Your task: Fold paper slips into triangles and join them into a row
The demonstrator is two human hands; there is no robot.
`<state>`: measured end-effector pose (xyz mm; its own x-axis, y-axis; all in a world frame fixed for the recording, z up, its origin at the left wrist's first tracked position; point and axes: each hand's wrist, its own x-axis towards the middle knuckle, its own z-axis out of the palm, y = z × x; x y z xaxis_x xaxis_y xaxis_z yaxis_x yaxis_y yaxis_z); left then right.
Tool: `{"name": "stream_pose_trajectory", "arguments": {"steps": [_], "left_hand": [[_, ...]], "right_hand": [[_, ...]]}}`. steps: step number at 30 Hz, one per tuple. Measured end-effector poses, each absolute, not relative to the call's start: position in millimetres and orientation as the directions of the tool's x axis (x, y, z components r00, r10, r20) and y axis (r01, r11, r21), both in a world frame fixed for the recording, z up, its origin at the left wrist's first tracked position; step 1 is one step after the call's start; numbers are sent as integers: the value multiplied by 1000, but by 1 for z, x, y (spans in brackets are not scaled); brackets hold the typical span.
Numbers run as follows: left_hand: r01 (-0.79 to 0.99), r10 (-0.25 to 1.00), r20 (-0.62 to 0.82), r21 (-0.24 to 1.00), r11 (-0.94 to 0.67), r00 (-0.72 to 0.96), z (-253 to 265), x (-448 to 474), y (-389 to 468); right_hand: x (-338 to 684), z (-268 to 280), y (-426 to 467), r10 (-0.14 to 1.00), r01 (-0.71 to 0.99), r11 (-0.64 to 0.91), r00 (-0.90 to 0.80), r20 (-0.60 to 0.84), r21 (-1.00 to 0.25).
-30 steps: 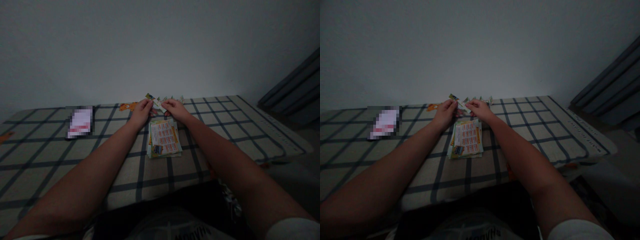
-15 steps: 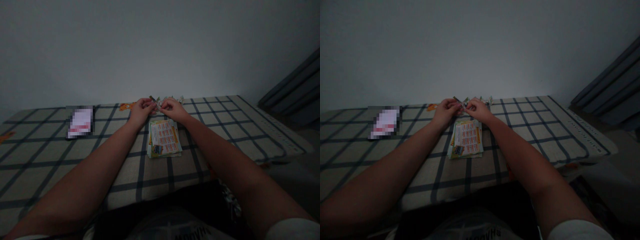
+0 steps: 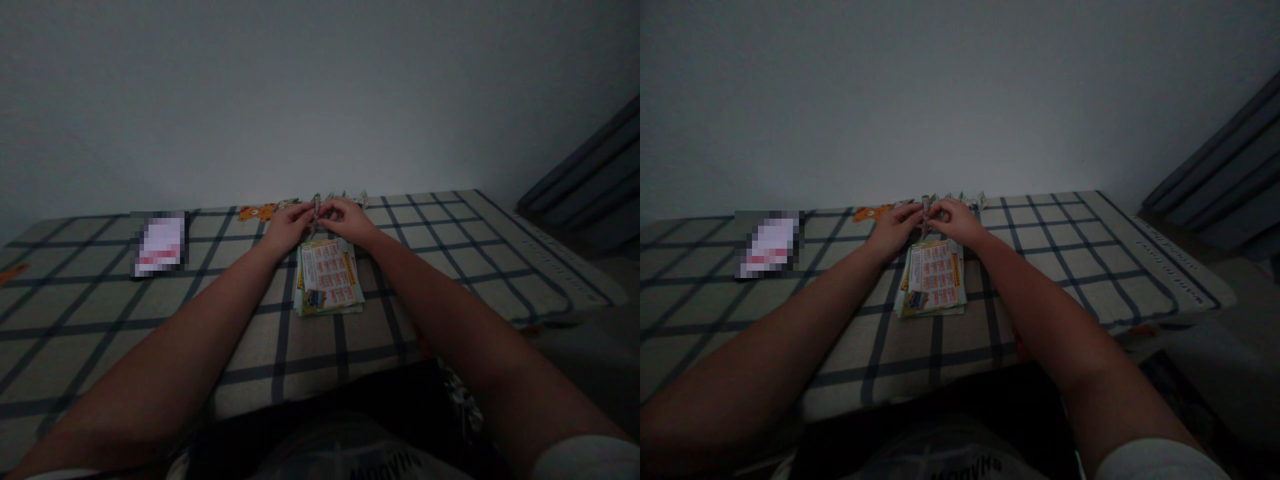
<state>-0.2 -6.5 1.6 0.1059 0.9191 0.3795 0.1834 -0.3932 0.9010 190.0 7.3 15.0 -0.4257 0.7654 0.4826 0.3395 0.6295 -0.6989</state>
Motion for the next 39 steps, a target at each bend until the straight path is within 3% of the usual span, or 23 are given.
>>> {"name": "stream_pose_trajectory", "arguments": {"steps": [11, 27, 39], "left_hand": [[-26, 950, 295, 955, -294, 97, 4, 2, -11], [61, 929, 358, 929, -364, 94, 0, 0, -7], [133, 915, 390, 906, -401, 102, -1, 0, -6]], "right_hand": [[188, 14, 8, 777, 329, 620, -381, 501, -712], [187, 17, 3, 831, 263, 525, -361, 423, -809], [186, 19, 1, 870, 123, 400, -363, 334, -908]]}}
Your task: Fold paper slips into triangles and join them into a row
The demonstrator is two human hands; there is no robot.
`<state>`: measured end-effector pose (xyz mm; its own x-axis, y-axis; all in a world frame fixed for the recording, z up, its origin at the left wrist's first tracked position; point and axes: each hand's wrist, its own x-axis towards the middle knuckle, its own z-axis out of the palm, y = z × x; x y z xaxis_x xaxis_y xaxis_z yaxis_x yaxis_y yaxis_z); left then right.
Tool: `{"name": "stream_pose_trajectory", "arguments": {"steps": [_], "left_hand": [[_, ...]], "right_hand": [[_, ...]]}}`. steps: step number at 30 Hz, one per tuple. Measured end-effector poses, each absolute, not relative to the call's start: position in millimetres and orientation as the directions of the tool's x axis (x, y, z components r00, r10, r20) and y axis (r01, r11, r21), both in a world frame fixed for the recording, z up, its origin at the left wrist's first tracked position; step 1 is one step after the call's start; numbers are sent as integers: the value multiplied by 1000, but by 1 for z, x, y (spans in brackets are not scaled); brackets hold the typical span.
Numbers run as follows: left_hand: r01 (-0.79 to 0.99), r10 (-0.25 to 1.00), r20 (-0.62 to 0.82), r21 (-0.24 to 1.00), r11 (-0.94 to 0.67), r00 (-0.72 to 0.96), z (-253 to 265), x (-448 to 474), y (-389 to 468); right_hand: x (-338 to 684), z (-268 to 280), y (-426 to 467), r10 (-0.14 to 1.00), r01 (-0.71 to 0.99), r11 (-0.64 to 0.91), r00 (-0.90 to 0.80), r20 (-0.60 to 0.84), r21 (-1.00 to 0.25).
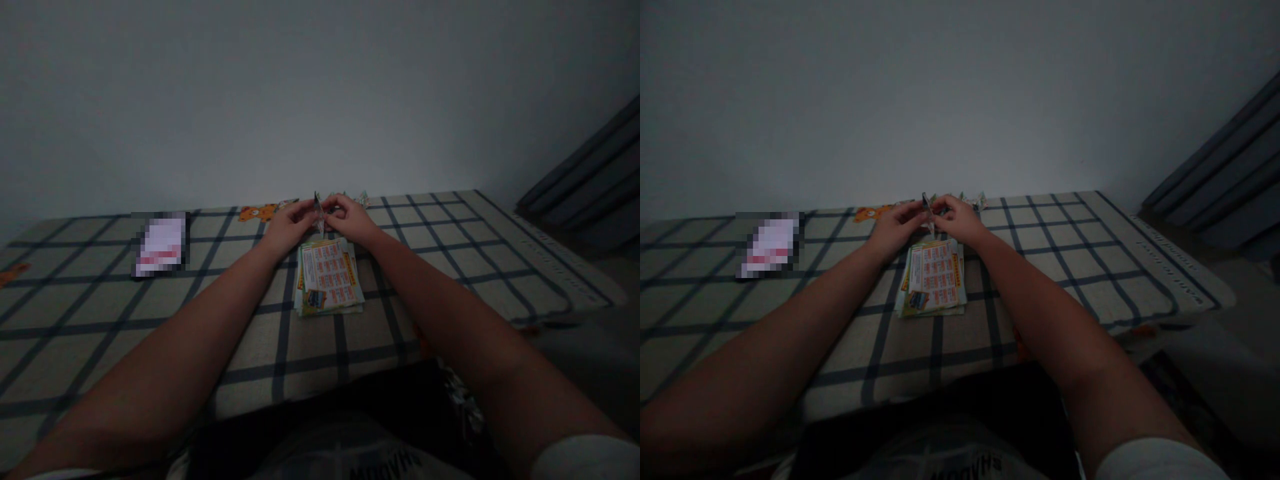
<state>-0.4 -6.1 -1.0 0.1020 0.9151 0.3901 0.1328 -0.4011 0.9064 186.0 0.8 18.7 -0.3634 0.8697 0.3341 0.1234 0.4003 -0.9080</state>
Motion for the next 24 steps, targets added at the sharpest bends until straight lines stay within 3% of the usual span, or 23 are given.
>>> {"name": "stream_pose_trajectory", "arguments": {"steps": [12, 24], "left_hand": [[30, 902, 385, 917, -397, 195, -4, 0, -2], [63, 904, 418, 904, -424, 89, 1, 1, -6]], "right_hand": [[186, 17, 2, 834, 151, 470, -398, 381, -870], [186, 18, 5, 843, 191, 493, -345, 412, -849]]}}
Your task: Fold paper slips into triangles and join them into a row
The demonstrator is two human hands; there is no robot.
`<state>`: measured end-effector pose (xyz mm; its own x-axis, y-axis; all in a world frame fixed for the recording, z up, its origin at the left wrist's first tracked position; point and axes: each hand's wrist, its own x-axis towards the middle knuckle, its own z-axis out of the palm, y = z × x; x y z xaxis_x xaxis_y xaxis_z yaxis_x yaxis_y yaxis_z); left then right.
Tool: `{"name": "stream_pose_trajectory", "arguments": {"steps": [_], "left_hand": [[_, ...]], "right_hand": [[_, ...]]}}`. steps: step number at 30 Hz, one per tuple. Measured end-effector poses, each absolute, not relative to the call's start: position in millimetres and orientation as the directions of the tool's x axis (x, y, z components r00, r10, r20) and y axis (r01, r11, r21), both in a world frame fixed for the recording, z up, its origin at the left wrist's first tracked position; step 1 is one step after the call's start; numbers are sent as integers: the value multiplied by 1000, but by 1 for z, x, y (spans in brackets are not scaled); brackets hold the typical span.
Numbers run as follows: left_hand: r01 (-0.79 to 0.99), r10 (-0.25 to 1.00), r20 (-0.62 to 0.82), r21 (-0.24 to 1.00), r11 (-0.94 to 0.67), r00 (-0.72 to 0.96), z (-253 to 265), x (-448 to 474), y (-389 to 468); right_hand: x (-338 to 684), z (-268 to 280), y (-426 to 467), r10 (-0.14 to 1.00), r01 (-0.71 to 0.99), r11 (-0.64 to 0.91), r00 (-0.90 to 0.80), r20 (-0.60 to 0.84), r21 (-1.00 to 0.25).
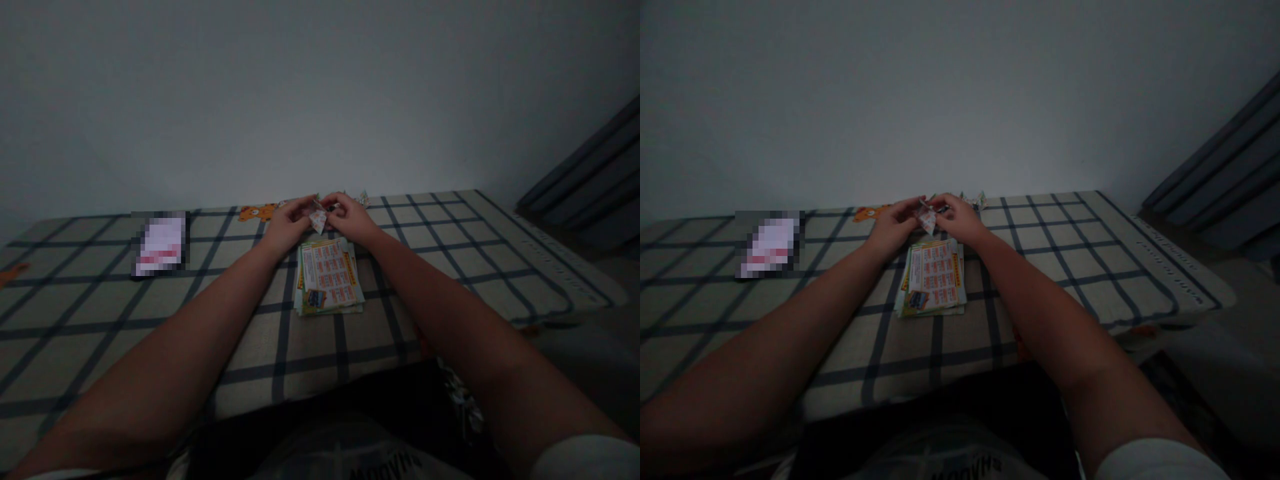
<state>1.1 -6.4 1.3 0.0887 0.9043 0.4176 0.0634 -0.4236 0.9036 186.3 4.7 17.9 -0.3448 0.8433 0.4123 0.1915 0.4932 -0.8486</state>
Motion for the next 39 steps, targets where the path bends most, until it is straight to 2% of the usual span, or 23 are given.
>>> {"name": "stream_pose_trajectory", "arguments": {"steps": [4, 8, 14, 24, 32, 39], "left_hand": [[46, 903, 426, 903, -428, 52, 5, 1, -10], [51, 916, 397, 915, -400, 51, 8, -1, -12], [-73, 948, 310, 949, -306, 68, 7, 1, -10], [1, 957, 287, 958, -288, -43, 4, -1, -5], [-42, 977, 212, 976, -211, 24, 2, -3, -3], [-100, 973, 231, 969, -227, 21, 7, -2, -6]], "right_hand": [[189, 15, 9, 820, 275, 559, -320, 474, -782], [190, 11, 11, 846, 245, 500, -346, 407, -831], [191, 7, 15, 856, 210, 483, -318, 408, -850], [192, 13, 10, 837, 318, 537, -316, 446, -782], [194, 17, 7, 800, 335, 594, -340, 495, -731], [194, 16, 9, 796, 318, 601, -325, 511, -733]]}}
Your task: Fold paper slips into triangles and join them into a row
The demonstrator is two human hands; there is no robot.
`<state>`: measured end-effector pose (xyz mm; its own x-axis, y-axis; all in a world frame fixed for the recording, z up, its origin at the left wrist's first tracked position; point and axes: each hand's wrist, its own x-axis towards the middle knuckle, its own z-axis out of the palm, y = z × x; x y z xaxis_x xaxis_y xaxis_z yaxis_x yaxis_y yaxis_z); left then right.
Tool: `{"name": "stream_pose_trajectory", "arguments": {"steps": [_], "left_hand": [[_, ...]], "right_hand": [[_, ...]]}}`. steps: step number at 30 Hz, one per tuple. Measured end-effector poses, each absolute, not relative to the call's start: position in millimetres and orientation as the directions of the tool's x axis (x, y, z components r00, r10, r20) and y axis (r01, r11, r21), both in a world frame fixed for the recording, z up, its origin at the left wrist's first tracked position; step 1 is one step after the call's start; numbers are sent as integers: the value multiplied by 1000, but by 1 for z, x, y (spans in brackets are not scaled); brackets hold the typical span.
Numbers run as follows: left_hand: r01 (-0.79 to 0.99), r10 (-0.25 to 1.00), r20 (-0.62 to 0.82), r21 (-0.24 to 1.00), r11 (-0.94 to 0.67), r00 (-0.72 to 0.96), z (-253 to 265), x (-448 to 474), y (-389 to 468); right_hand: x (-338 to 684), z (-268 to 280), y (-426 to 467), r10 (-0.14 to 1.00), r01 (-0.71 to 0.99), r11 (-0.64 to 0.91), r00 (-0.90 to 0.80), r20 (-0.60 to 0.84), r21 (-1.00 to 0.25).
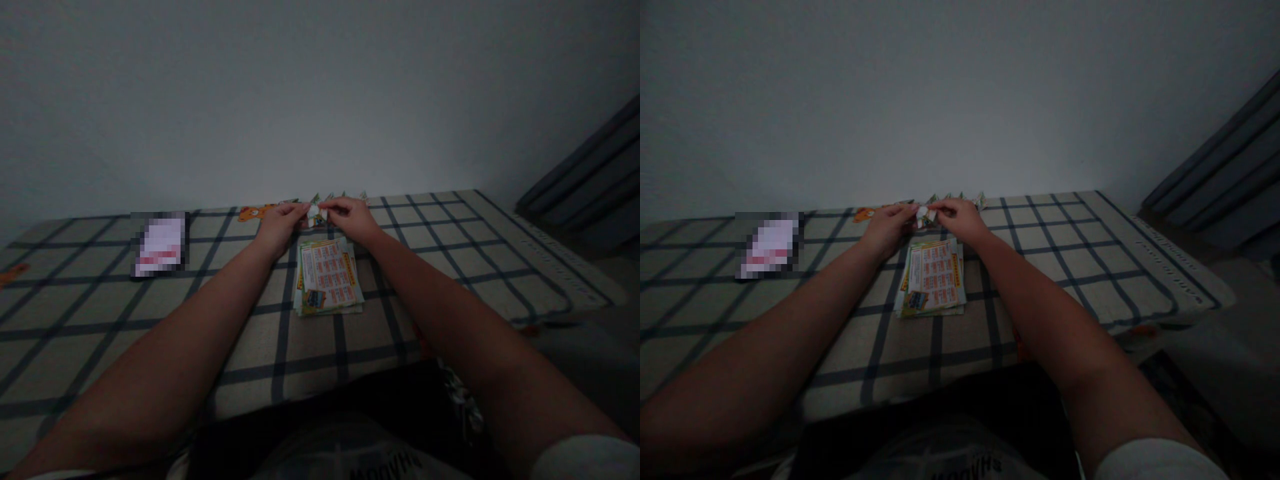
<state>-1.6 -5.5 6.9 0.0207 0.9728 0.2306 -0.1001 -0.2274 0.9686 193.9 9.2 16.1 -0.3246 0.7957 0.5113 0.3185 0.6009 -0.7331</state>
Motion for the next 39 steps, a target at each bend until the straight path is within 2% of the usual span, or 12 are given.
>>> {"name": "stream_pose_trajectory", "arguments": {"steps": [9, 15, 19, 22, 25, 28, 32, 39], "left_hand": [[-23, 949, 314, 949, -314, -5, 0, -7, 0], [136, 917, 397, 911, -389, -38, 7, -4, -8], [116, 917, 398, 912, -393, -28, 8, -1, -10], [101, 926, 377, 920, -378, 27, 8, -1, -11], [184, 931, 353, 913, -364, 88, 7, -3, -12], [236, 925, 372, 895, -379, 76, 8, -5, -11], [245, 905, 423, 874, -420, 43, 8, -6, -9], [174, 906, 421, 889, -423, 49, 7, -2, -10]], "right_hand": [[191, 12, 12, 831, 221, 532, -324, 453, -817], [191, 16, 8, 822, 319, 554, -354, 445, -769], [191, 20, 5, 839, 346, 534, -328, 434, -771], [191, 19, 7, 850, 307, 513, -308, 427, -802], [192, 18, 10, 858, 234, 494, -289, 425, -838], [191, 18, 9, 871, 177, 444, -314, 377, -878], [189, 21, 6, 879, 123, 378, -359, 314, -917], [189, 24, 3, 866, 217, 409, -399, 302, -886]]}}
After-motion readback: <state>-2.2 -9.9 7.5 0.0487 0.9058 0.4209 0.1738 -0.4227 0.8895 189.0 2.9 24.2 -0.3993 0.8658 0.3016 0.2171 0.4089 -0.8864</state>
